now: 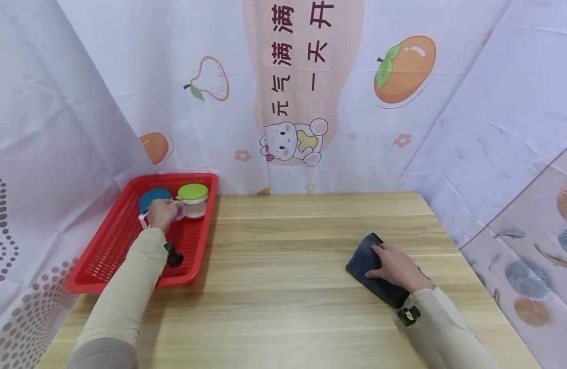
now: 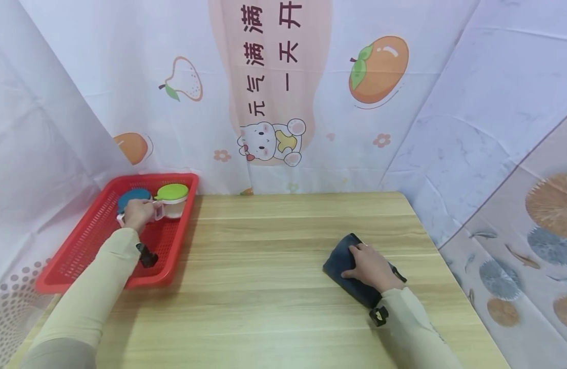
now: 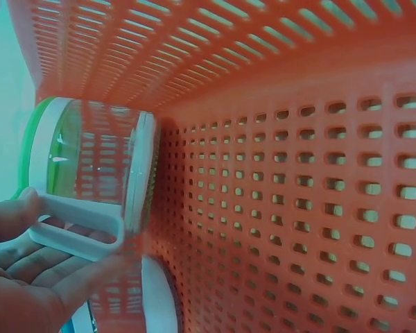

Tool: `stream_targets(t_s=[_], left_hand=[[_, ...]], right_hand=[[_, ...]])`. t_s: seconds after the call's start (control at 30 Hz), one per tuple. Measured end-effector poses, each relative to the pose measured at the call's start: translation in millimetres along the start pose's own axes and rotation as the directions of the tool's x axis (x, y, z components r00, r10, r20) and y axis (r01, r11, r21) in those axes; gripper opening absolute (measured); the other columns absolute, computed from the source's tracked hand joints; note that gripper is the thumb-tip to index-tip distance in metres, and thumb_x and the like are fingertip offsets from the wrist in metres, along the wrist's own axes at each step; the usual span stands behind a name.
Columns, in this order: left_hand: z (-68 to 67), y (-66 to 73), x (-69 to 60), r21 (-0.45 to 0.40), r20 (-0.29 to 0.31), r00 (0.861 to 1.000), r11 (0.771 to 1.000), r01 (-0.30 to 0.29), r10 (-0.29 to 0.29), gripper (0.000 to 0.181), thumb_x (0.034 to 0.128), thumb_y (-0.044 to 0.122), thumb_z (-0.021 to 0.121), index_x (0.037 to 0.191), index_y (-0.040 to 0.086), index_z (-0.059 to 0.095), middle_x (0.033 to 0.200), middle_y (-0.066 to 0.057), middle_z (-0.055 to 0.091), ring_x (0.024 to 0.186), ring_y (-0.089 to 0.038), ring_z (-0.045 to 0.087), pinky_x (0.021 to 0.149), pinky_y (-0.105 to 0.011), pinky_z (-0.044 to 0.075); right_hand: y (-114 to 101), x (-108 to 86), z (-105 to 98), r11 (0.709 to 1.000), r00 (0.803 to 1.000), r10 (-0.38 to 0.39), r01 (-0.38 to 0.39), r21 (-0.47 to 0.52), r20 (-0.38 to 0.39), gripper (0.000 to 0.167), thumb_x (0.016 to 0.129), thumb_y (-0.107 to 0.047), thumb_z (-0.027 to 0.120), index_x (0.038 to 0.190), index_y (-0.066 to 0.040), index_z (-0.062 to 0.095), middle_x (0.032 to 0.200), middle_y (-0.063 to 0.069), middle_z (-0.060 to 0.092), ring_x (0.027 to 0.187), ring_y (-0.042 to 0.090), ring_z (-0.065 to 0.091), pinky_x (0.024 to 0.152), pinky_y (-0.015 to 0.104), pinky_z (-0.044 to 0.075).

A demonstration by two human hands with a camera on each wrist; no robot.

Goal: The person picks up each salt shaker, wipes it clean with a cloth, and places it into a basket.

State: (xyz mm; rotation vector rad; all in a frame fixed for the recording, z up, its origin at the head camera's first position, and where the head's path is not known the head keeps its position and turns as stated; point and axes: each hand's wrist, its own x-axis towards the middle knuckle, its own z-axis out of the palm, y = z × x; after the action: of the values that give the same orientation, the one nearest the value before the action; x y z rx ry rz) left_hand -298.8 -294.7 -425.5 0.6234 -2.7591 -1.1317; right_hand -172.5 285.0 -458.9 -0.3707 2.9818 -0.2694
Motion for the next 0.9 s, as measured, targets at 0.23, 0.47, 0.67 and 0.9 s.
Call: stream_targets(t_s=[0.23,0.47,0.67,0.9], left_hand=[[-3.4,-0.8,-1.8,0.041,0.067,0.997,0.999,-0.026,0.023,0.038,0.0952,0.033,0.060,0.096,-0.005,0.068,0.064,-0.002,0.056,0.072,-0.024,0.048,0.055,-0.030,0.038],[-7.3,-1.1,-4.1,0.021,0.103,0.994,0.999,-0.033,0.030,0.041,0.0949,0.034,0.061,0.098,-0.006,0.069,0.065,-0.003,0.060,0.074,-0.023,0.049,0.058,-0.030,0.038],[-11.0,-3.4,-6.1,0.029,0.128,0.992,0.999,-0.024,0.020,0.040,0.0956,0.031,0.060,0.103,-0.008,0.067,0.086,-0.014,0.063,0.086,-0.026,0.048,0.062,-0.030,0.041],[-10.6,-1.9,-6.7,0.030,0.159,0.987,0.999,-0.040,0.034,0.038,0.0952,0.029,0.061,0.102,-0.008,0.066,0.088,-0.017,0.062,0.086,-0.026,0.047,0.063,-0.031,0.041]], right_hand=[[4.4,0.7,8.0,1.000,1.000,0.006,-0.006,0.009,0.009,0.083,0.075,-0.043,0.080,0.133,0.009,0.051,0.131,0.033,0.053,0.118,0.050,0.053,0.094,0.057,0.047],[1.3,4.2,9.0,1.000,1.000,0.002,-0.002,-0.006,0.008,0.084,0.075,-0.041,0.082,0.133,0.011,0.050,0.132,0.033,0.054,0.118,0.049,0.054,0.095,0.056,0.047],[-2.6,7.5,8.0,1.000,1.000,-0.008,0.008,-0.027,0.016,0.084,0.075,-0.040,0.082,0.133,0.012,0.050,0.130,0.032,0.055,0.117,0.048,0.055,0.095,0.056,0.047],[-0.9,7.9,6.8,1.000,0.998,0.018,-0.017,-0.020,0.068,0.097,0.074,-0.045,0.082,0.136,0.018,0.041,0.135,0.036,0.050,0.122,0.051,0.049,0.099,0.057,0.044]])
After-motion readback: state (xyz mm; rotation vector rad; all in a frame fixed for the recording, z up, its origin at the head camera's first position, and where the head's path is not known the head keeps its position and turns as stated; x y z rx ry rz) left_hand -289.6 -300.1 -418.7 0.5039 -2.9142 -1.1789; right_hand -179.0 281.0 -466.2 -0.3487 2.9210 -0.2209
